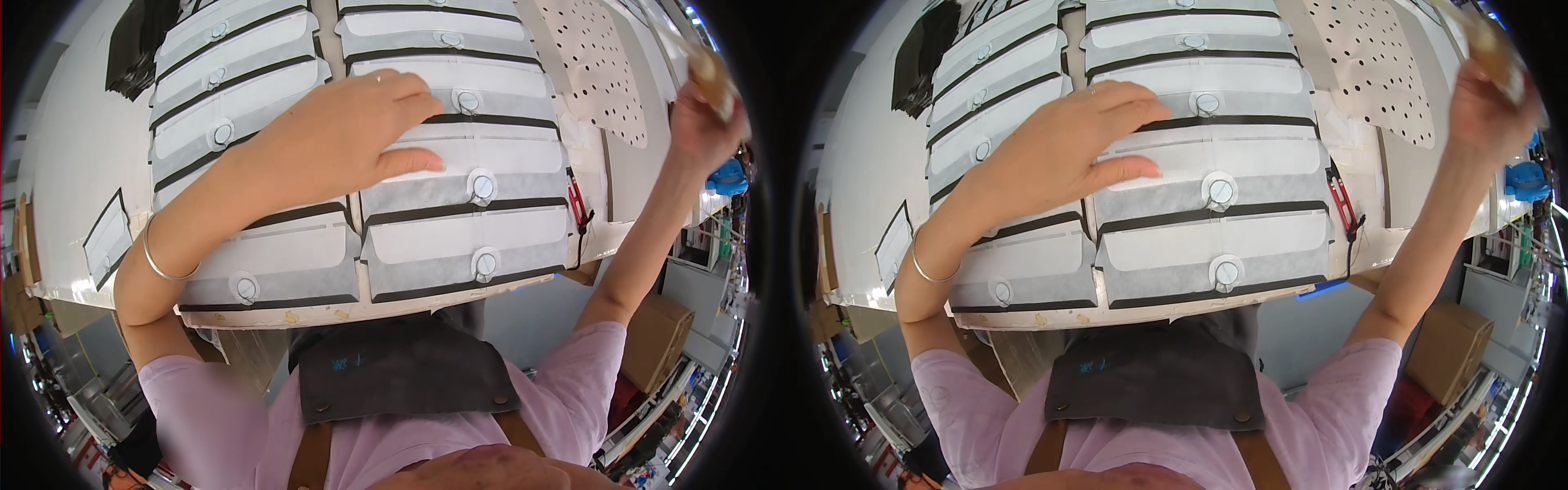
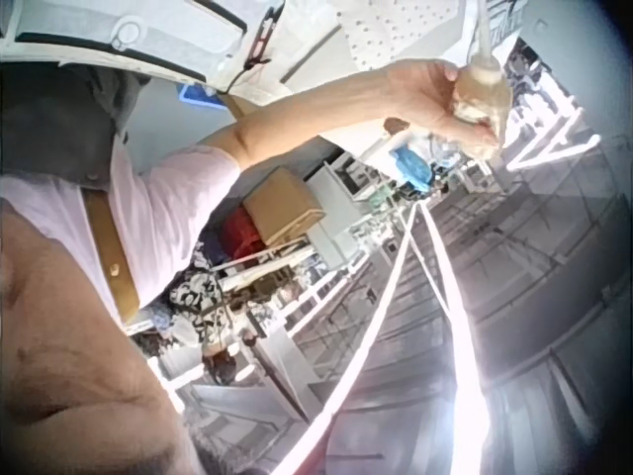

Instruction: The person applies adhesive from a squeeze bottle onto white rectangular components arranged on a workbench, then places small white strips over the adhesive lines and presses them down. The process is repeated across multiple components in a systematic manner.

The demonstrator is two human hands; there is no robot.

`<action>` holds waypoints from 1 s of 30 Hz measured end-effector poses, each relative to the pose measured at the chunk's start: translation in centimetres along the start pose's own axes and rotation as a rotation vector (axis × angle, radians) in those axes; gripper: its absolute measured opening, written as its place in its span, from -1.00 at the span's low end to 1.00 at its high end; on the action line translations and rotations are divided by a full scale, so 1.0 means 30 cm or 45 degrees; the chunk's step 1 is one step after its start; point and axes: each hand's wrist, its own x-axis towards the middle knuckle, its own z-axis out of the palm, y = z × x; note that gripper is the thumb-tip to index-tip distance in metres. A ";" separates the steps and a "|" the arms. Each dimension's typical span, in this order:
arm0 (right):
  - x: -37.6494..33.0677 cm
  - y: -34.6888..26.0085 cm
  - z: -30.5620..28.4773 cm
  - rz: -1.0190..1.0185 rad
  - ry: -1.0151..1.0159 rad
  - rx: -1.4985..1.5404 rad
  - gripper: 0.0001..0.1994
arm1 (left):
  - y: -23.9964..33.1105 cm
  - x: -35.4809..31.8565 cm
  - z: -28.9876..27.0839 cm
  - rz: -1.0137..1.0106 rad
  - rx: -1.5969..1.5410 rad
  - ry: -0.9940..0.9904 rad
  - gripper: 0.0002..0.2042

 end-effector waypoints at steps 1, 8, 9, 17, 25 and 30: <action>-0.014 0.062 0.002 0.016 0.043 -0.080 -0.71 | -0.011 0.020 -0.011 0.013 0.016 0.034 -0.47; -0.106 0.482 0.287 0.173 -0.046 -0.679 -0.61 | -0.160 0.098 0.025 0.040 0.275 0.159 -0.50; -0.097 0.496 0.290 0.206 -0.052 -0.750 -0.63 | -0.167 0.108 0.028 0.033 0.256 0.131 -0.49; -0.070 0.561 0.331 0.335 -0.120 -0.973 -0.65 | -0.171 0.120 0.040 0.034 0.237 0.125 -0.48; -0.060 0.523 0.360 0.155 -0.352 -1.068 -0.57 | -0.174 0.115 0.042 0.045 0.231 0.140 -0.47; -0.052 0.569 0.346 0.092 -0.400 -1.140 -0.50 | -0.173 0.115 0.038 0.044 0.256 0.133 -0.46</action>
